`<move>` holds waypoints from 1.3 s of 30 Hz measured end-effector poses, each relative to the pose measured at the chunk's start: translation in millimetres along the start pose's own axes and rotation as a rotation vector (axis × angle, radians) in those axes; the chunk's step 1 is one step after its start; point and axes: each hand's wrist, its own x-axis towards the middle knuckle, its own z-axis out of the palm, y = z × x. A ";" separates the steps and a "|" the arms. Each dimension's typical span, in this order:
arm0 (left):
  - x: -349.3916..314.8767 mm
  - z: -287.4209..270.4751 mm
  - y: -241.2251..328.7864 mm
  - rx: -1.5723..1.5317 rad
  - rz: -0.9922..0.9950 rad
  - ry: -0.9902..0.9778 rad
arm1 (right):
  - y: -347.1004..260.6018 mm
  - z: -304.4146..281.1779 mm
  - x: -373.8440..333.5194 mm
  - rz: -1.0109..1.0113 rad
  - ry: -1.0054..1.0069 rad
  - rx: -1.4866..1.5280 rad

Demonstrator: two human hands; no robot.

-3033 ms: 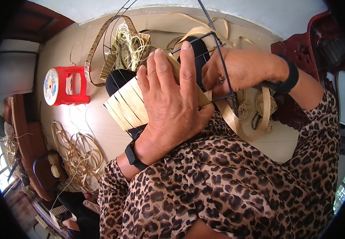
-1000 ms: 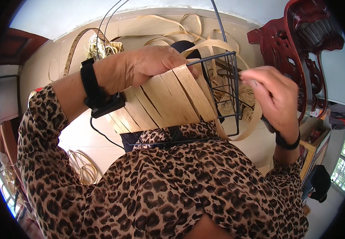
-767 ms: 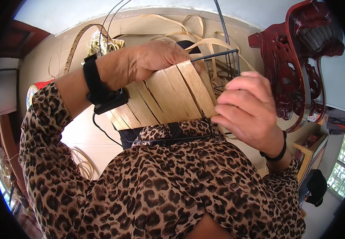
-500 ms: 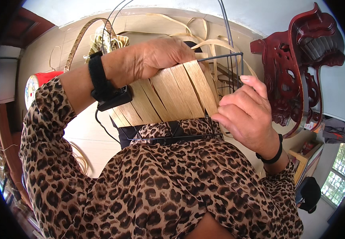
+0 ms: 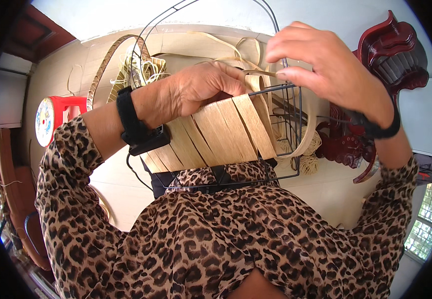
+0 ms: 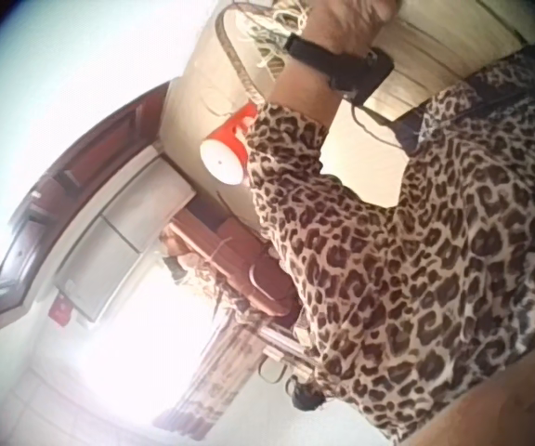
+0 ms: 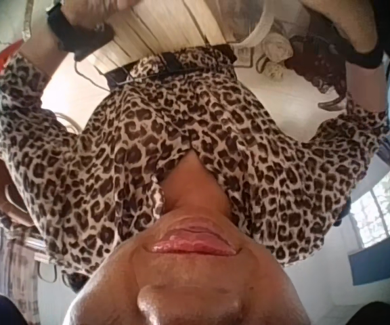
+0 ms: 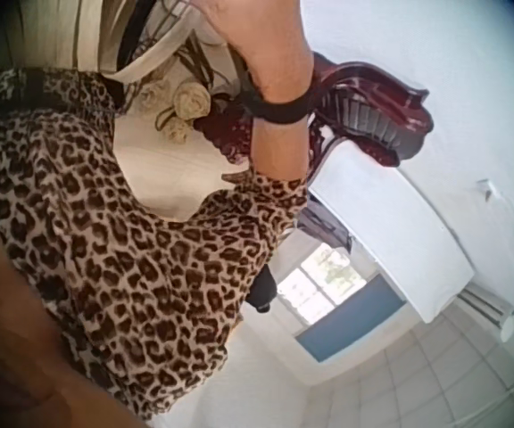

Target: The person weaves a basket by inserting and bending bamboo strips into a wire frame, securing them by hand.

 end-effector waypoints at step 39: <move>-10.2 26.9 5.2 0.258 0.149 0.082 | -2.8 21.3 21.4 -0.220 0.343 -0.288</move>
